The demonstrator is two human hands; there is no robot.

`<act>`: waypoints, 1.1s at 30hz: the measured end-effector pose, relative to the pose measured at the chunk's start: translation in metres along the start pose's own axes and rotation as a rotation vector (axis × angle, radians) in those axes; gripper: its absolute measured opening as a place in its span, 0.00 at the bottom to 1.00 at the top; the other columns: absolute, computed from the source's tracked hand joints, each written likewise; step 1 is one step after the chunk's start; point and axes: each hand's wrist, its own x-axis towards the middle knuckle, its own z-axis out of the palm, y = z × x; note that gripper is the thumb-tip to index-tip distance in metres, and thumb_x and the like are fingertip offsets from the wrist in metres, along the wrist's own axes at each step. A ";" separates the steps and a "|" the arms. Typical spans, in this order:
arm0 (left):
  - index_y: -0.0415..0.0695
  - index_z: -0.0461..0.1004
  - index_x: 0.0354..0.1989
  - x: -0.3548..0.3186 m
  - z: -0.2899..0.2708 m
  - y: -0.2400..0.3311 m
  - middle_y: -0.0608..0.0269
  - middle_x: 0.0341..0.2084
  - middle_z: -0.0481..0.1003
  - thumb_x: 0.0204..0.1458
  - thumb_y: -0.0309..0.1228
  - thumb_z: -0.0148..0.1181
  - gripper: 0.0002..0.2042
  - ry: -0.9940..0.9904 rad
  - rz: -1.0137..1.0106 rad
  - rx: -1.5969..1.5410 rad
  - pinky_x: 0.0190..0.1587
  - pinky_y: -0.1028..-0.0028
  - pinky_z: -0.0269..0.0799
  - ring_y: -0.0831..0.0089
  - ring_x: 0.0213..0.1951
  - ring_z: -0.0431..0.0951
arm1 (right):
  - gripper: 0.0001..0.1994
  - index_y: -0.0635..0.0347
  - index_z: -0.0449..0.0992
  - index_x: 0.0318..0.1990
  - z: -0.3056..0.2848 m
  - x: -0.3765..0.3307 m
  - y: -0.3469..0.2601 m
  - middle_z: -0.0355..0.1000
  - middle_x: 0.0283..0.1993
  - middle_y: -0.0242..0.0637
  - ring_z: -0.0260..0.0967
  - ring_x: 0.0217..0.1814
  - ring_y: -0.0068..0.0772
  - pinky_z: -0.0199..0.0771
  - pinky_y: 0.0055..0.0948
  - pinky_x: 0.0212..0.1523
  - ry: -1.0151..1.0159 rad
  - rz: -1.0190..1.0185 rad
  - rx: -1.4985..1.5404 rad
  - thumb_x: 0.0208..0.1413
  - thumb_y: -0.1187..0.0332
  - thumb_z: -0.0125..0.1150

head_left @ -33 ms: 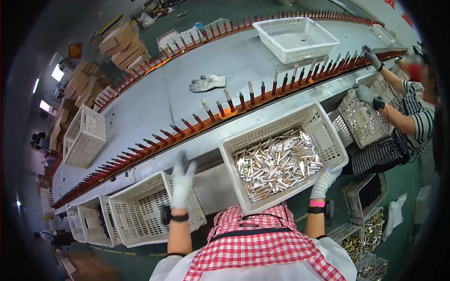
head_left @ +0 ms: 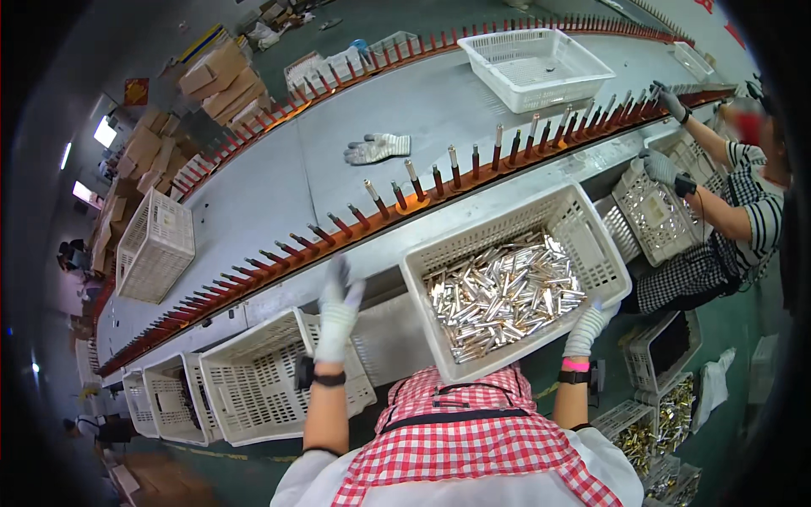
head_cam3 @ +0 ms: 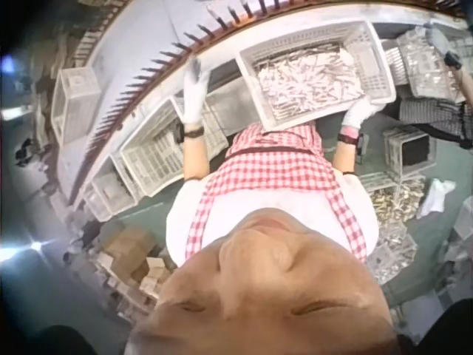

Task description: Picking up small metal components from a basket and mounting them onto a rotating assembly track.

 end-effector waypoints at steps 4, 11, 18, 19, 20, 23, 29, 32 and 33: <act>0.38 0.45 0.70 0.107 0.043 -0.020 0.47 0.68 0.51 0.56 0.24 0.53 0.34 0.112 -0.002 -0.286 0.68 0.67 0.52 0.55 0.70 0.50 | 0.35 0.70 0.49 0.68 -0.001 0.005 -0.008 0.58 0.64 0.54 0.60 0.63 0.51 0.58 0.37 0.66 0.090 -0.068 -0.322 0.50 0.80 0.52; 0.40 0.75 0.42 0.191 0.017 -0.097 0.67 0.35 0.77 0.57 0.29 0.57 0.08 0.304 -0.154 -0.160 0.43 0.74 0.68 0.76 0.36 0.71 | 0.33 0.63 0.53 0.66 0.005 0.037 -0.015 0.50 0.69 0.54 0.55 0.67 0.54 0.59 0.41 0.67 -0.023 -0.443 -1.051 0.50 0.77 0.54; 0.38 0.77 0.48 0.180 0.031 -0.037 0.67 0.38 0.77 0.58 0.27 0.56 0.12 0.272 0.248 -0.312 0.45 0.77 0.69 0.78 0.37 0.72 | 0.39 0.59 0.58 0.65 0.009 0.029 -0.048 0.55 0.66 0.49 0.50 0.69 0.53 0.51 0.54 0.66 -0.057 -0.492 -1.549 0.43 0.61 0.64; 0.37 0.76 0.49 0.184 0.039 -0.053 0.67 0.39 0.78 0.57 0.25 0.55 0.13 0.291 0.248 -0.148 0.47 0.74 0.70 0.76 0.38 0.73 | 0.38 0.60 0.58 0.65 0.014 0.028 -0.052 0.56 0.66 0.50 0.51 0.69 0.54 0.50 0.55 0.66 -0.100 -0.545 -1.581 0.43 0.61 0.63; 0.37 0.76 0.47 0.185 0.051 -0.058 0.67 0.38 0.78 0.55 0.25 0.57 0.12 0.266 0.054 -0.093 0.46 0.75 0.69 0.76 0.38 0.73 | 0.38 0.61 0.58 0.64 0.013 0.029 -0.055 0.57 0.66 0.51 0.51 0.69 0.54 0.50 0.56 0.65 -0.129 -0.589 -1.620 0.44 0.62 0.63; 0.40 0.77 0.39 0.201 0.024 -0.101 0.67 0.33 0.78 0.53 0.25 0.61 0.06 0.285 0.000 -0.061 0.40 0.76 0.70 0.77 0.34 0.73 | 0.39 0.62 0.59 0.64 0.038 0.020 -0.056 0.59 0.63 0.48 0.54 0.66 0.50 0.54 0.53 0.62 -0.160 -0.650 -1.604 0.41 0.59 0.63; 0.38 0.76 0.47 0.172 0.045 -0.022 0.64 0.41 0.78 0.56 0.25 0.59 0.11 0.247 0.239 -0.476 0.48 0.76 0.70 0.75 0.42 0.75 | 0.40 0.62 0.60 0.63 0.014 0.026 -0.052 0.59 0.62 0.46 0.55 0.64 0.47 0.57 0.50 0.58 -0.063 -0.711 -1.549 0.39 0.59 0.66; 0.33 0.68 0.57 0.165 0.062 -0.034 0.57 0.50 0.74 0.56 0.21 0.55 0.19 0.284 0.106 -0.465 0.56 0.74 0.66 0.70 0.50 0.73 | 0.39 0.61 0.60 0.63 0.018 0.023 -0.055 0.59 0.63 0.46 0.55 0.64 0.48 0.57 0.51 0.58 -0.119 -0.647 -1.562 0.40 0.60 0.65; 0.33 0.67 0.58 0.167 0.061 -0.043 0.55 0.51 0.74 0.55 0.21 0.55 0.20 0.301 0.061 -0.425 0.56 0.74 0.66 0.69 0.50 0.73 | 0.39 0.60 0.60 0.63 0.022 0.020 -0.055 0.59 0.63 0.46 0.55 0.64 0.49 0.57 0.51 0.58 -0.114 -0.652 -1.566 0.39 0.60 0.66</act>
